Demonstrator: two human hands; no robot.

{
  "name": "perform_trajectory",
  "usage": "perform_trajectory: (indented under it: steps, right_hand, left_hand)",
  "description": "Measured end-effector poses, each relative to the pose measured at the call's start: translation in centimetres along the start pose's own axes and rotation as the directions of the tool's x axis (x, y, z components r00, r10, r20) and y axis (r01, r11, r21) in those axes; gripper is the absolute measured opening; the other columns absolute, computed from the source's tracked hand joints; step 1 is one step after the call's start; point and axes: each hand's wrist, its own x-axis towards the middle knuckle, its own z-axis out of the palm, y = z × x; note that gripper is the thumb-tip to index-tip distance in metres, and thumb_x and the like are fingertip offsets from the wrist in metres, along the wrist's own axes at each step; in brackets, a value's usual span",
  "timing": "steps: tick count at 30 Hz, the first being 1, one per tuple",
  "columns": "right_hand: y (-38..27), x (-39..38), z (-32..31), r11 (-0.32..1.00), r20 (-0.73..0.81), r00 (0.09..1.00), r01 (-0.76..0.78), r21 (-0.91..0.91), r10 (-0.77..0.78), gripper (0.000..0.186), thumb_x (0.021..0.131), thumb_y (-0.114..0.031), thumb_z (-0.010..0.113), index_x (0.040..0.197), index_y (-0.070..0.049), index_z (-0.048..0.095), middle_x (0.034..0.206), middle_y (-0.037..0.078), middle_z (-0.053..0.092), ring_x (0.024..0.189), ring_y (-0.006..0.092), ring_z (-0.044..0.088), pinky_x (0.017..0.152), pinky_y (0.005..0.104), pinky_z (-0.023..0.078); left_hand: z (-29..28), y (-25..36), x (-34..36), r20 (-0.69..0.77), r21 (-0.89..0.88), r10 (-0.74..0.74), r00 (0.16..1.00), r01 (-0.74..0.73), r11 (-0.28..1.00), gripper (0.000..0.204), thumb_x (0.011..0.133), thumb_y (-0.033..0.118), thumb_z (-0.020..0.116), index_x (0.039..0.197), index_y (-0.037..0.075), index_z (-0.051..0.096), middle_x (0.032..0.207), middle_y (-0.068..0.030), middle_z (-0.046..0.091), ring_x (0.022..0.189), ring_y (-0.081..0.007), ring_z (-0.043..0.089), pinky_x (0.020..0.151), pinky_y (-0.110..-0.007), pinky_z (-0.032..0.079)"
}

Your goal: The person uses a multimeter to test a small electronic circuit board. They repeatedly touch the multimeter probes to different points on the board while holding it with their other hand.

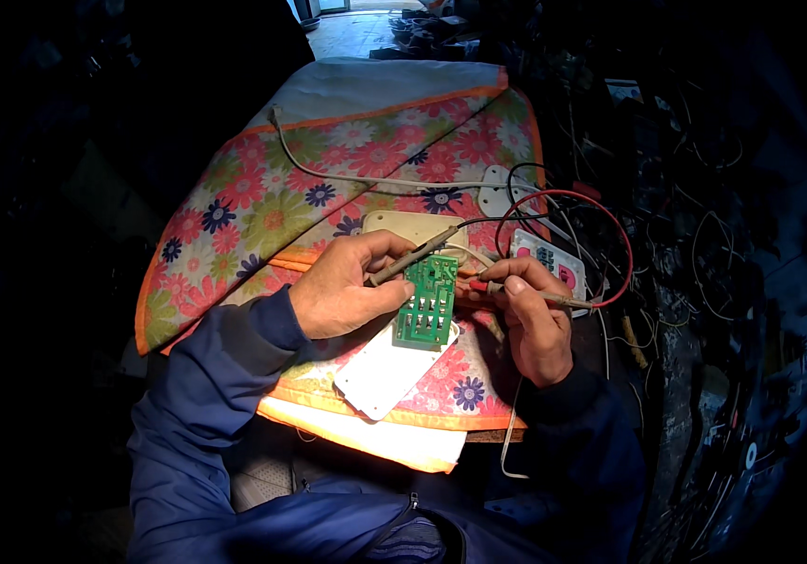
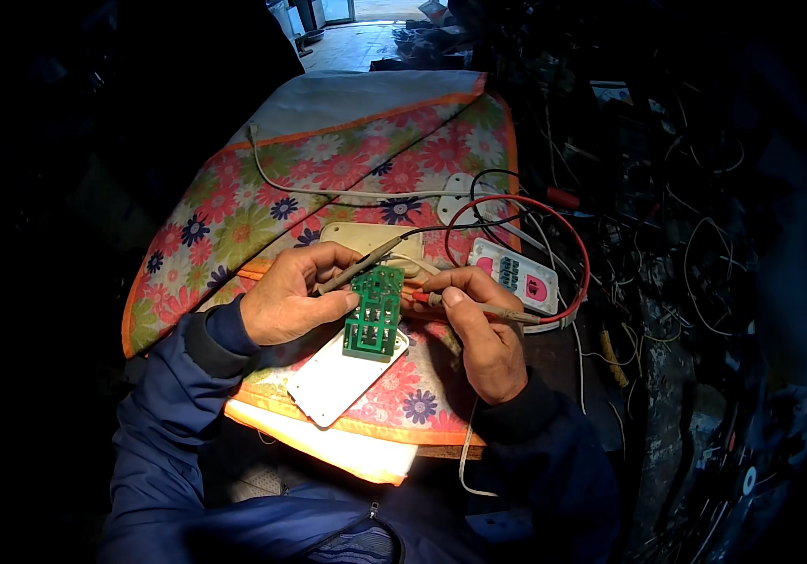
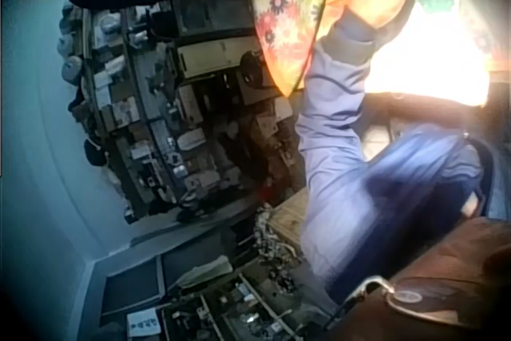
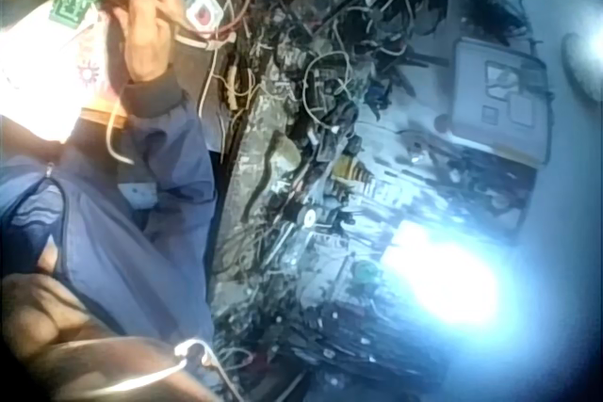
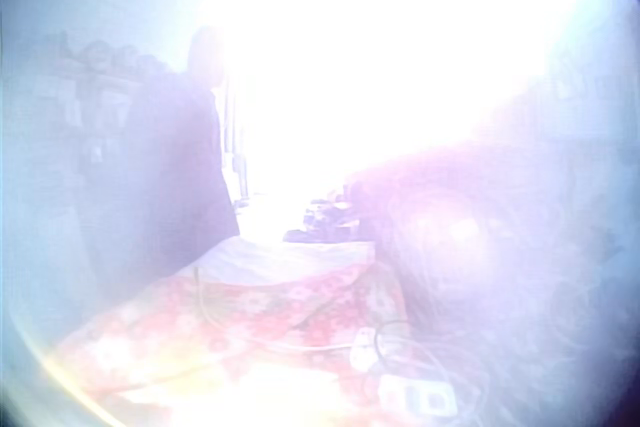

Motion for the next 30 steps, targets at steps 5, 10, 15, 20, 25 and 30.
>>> perform_trajectory:
  steps: [5,10,15,20,25,30]
  right_hand:
    - [-0.2,-0.1,-0.2,0.993,-0.013,0.999,-0.045,-0.105,0.044,0.028,0.107,-0.017,0.051,0.114,0.006,0.066,0.105,0.011,0.073,0.097,0.0119,0.066,0.088,0.0257,0.052]
    - [0.0,-0.1,-0.1,0.991,-0.034,0.999,-0.001,-0.134,-0.003,0.029,0.106,-0.018,0.052,0.113,0.006,0.067,0.087,0.003,0.067,0.078,0.0048,0.055,0.074,0.0222,0.047]
    - [0.1,0.0,0.1,0.989,-0.032,0.999,0.002,-0.150,-0.007,0.029,0.105,-0.018,0.052,0.113,0.006,0.067,0.079,-0.001,0.060,0.072,0.0035,0.050,0.072,0.0226,0.046]
    - [0.0,-0.1,0.0,0.991,-0.031,1.000,-0.007,-0.135,0.003,0.029,0.106,-0.018,0.052,0.113,0.006,0.067,0.084,0.001,0.064,0.076,0.0048,0.053,0.075,0.0236,0.047]
    - [-0.8,-0.1,0.5,0.988,-0.008,1.000,-0.012,-0.153,0.011,0.030,0.106,-0.018,0.052,0.114,0.007,0.067,0.091,0.005,0.069,0.081,0.0065,0.058,0.077,0.0240,0.048]
    - [-0.7,-0.1,0.2,0.989,-0.006,1.000,-0.020,-0.145,0.020,0.029,0.105,-0.017,0.052,0.114,0.007,0.067,0.094,0.007,0.071,0.084,0.0075,0.060,0.081,0.0248,0.050]
  left_hand:
    - [0.2,0.1,-0.2,-0.031,-0.011,0.011,0.999,-0.012,1.000,0.042,0.095,0.015,0.070,0.129,-0.008,0.061,0.103,-0.0061,0.067,0.093,-0.0114,0.062,0.085,-0.030,0.052]
    - [0.3,0.1,-0.1,-0.029,-0.026,0.015,0.999,-0.016,1.000,0.042,0.095,0.014,0.070,0.129,-0.008,0.060,0.102,-0.0061,0.067,0.093,-0.0112,0.062,0.085,-0.030,0.052]
    - [0.3,-0.1,-0.1,-0.023,-0.018,0.021,1.000,-0.021,1.000,0.041,0.095,0.013,0.069,0.129,-0.009,0.060,0.100,-0.0060,0.067,0.092,-0.0112,0.062,0.084,-0.030,0.052]
    - [0.3,-0.3,0.1,-0.015,-0.018,0.046,0.999,-0.047,0.999,0.042,0.095,0.013,0.069,0.129,-0.009,0.060,0.100,-0.0066,0.067,0.092,-0.0116,0.062,0.084,-0.030,0.052]
    - [0.2,-0.1,-0.2,-0.015,-0.026,0.021,1.000,-0.022,0.999,0.042,0.095,0.013,0.069,0.130,-0.009,0.060,0.102,-0.0078,0.069,0.095,-0.0124,0.064,0.086,-0.030,0.053]
    - [0.3,-0.2,-0.1,-0.013,-0.043,0.037,0.999,-0.038,0.998,0.042,0.095,0.013,0.069,0.130,-0.010,0.060,0.102,-0.0084,0.069,0.095,-0.0126,0.065,0.086,-0.031,0.053]
